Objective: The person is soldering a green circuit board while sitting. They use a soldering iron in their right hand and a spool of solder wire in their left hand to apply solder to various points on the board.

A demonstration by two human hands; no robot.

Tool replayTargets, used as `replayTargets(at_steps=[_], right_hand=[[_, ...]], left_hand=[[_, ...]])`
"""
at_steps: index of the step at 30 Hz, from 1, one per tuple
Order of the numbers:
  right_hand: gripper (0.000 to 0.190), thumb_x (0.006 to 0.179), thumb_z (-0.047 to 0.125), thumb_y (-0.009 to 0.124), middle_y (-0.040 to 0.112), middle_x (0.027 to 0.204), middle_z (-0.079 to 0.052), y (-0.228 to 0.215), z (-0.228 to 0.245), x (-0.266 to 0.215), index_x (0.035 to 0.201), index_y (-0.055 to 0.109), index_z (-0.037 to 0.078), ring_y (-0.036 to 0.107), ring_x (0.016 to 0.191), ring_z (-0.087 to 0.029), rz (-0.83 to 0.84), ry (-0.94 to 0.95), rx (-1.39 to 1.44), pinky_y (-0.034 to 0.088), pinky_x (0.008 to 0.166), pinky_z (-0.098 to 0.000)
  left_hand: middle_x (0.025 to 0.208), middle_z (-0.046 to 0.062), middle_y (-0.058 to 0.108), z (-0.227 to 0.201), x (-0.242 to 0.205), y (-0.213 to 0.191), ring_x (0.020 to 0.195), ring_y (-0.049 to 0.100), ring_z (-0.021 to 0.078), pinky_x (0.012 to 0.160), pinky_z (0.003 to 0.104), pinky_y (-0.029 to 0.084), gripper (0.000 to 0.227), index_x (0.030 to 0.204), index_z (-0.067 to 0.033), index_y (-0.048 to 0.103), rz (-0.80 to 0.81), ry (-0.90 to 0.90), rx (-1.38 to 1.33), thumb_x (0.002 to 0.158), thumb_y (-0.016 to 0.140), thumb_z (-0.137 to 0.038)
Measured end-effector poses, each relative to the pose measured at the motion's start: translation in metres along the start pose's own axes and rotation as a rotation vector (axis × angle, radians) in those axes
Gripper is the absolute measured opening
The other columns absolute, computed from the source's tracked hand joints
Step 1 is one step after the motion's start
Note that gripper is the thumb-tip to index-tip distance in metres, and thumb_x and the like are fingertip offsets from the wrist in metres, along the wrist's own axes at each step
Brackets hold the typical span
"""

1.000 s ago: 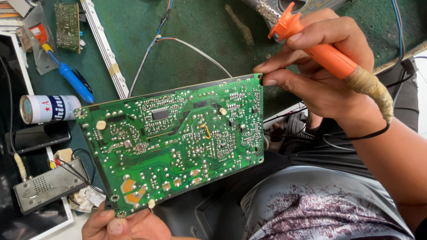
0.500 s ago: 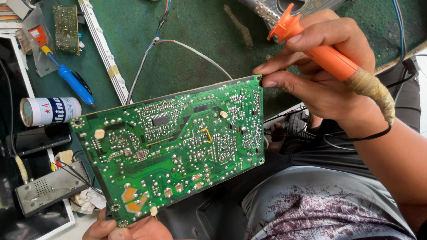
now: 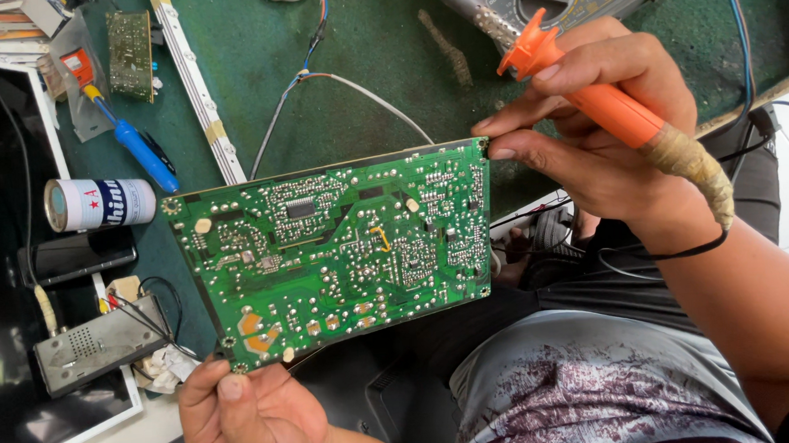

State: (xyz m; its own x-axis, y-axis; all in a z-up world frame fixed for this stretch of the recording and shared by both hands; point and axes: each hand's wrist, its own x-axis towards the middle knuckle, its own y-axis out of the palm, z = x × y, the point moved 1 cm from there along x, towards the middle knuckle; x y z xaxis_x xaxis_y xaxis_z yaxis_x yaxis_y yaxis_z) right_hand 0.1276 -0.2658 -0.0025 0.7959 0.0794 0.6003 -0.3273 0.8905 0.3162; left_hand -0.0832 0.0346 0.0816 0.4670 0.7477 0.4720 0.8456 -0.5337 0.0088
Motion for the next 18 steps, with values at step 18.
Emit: replayTargets(at_steps=[18], right_hand=[[0.055,0.1,-0.012,0.08,0.047,0.133,-0.034,-0.001,0.004,0.003,0.133,0.038,0.002,0.081,0.103,-0.04,0.046,0.005,-0.113,0.064,0.08,-0.0293]], left_hand=[[0.07,0.003,0.056,-0.01,-0.002,0.015,0.058,0.056,0.0147,0.058,0.025,0.049,0.021,0.111,-0.0055,0.07,-0.005,-0.153,0.05,0.095,0.068,-0.019]])
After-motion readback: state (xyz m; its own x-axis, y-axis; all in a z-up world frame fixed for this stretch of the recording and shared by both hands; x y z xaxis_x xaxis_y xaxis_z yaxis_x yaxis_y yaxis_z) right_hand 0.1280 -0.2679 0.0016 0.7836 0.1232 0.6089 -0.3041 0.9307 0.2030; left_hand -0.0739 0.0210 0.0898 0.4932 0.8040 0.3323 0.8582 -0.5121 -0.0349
